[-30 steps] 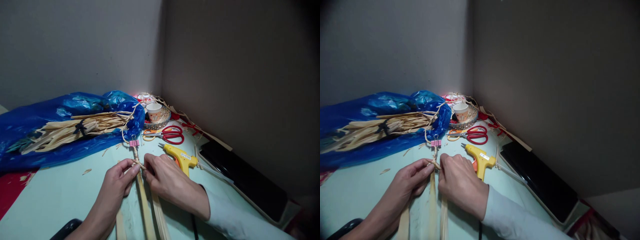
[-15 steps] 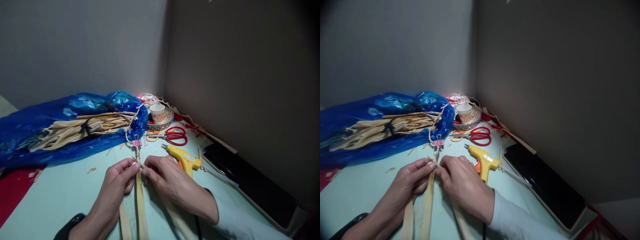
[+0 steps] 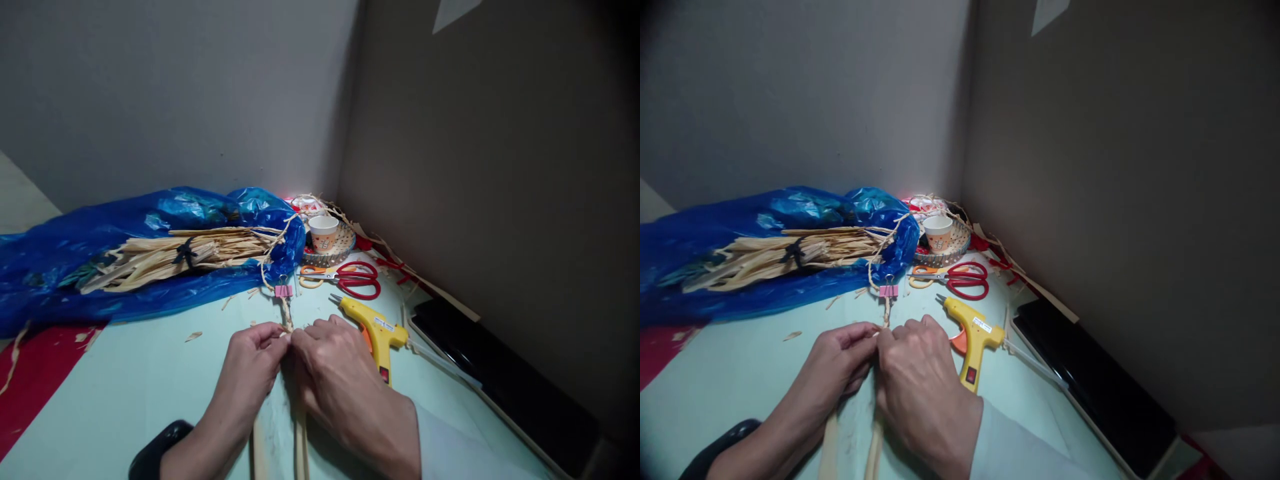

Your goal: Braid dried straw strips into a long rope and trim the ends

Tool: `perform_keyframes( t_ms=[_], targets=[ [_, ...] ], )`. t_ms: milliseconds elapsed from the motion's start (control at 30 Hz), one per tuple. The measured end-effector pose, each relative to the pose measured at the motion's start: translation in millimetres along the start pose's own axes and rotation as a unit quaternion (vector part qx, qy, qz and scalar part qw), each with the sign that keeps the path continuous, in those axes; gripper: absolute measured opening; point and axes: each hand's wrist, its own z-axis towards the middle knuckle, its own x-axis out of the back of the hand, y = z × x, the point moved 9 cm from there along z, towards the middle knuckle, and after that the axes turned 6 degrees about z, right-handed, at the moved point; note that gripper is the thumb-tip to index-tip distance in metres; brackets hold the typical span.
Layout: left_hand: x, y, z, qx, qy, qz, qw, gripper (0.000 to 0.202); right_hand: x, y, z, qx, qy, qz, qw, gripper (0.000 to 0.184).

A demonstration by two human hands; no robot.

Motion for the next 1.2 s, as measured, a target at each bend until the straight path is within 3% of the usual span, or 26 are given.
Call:
perform_keyframes(
  t_ms=[200, 400, 600, 733, 867, 967, 1033, 1100, 1200],
  targets=[
    [-0.1, -8.9, 5.5, 0.005, -0.005, -0.029, 1.000, 0.018, -6.3, -11.3, 2.7, 0.026, 0.009, -0.045, 0.999, 0.009],
    [-1.3, -2.7, -2.3, 0.012, -0.025, -0.057, 0.998, 0.009, -12.4, -27.7, 2.7, 0.065, 0.004, -0.123, 0.990, 0.012],
    [-6.3, 4.6, -5.9, -0.019, -0.077, -0.120, 0.990, 0.010, -9.4, -37.9, -4.9, 0.112, 0.057, -0.133, 0.983, 0.018],
    [-3.1, 2.7, -5.3, 0.004, -0.064, -0.121, 0.991, 0.013, 3.3, -23.5, -3.8, 0.064, 0.035, 0.011, 0.997, 0.014],
    [-5.3, 0.5, -7.1, 0.019, -0.086, -0.146, 0.985, 0.020, 25.9, 19.9, 3.5, -0.065, 0.075, 0.193, 0.976, 0.022],
    [-5.5, 0.5, -6.8, 0.000, -0.099, -0.142, 0.985, 0.022, 2.4, 35.6, 12.6, -0.094, -0.007, 0.314, 0.945, 0.024],
    [-4.0, 0.3, -5.8, -0.012, -0.091, -0.132, 0.987, 0.024, -25.6, 34.2, 15.2, -0.105, -0.088, 0.433, 0.891, 0.027],
    [-3.1, 0.2, -4.7, -0.018, -0.081, -0.123, 0.989, 0.024, -45.4, 34.7, 15.1, -0.132, -0.120, 0.490, 0.853, 0.027],
    [-3.0, 0.7, -3.6, -0.027, -0.070, -0.103, 0.992, 0.025, -51.5, 38.9, 16.5, -0.140, -0.099, 0.462, 0.870, 0.030]
  ],
)
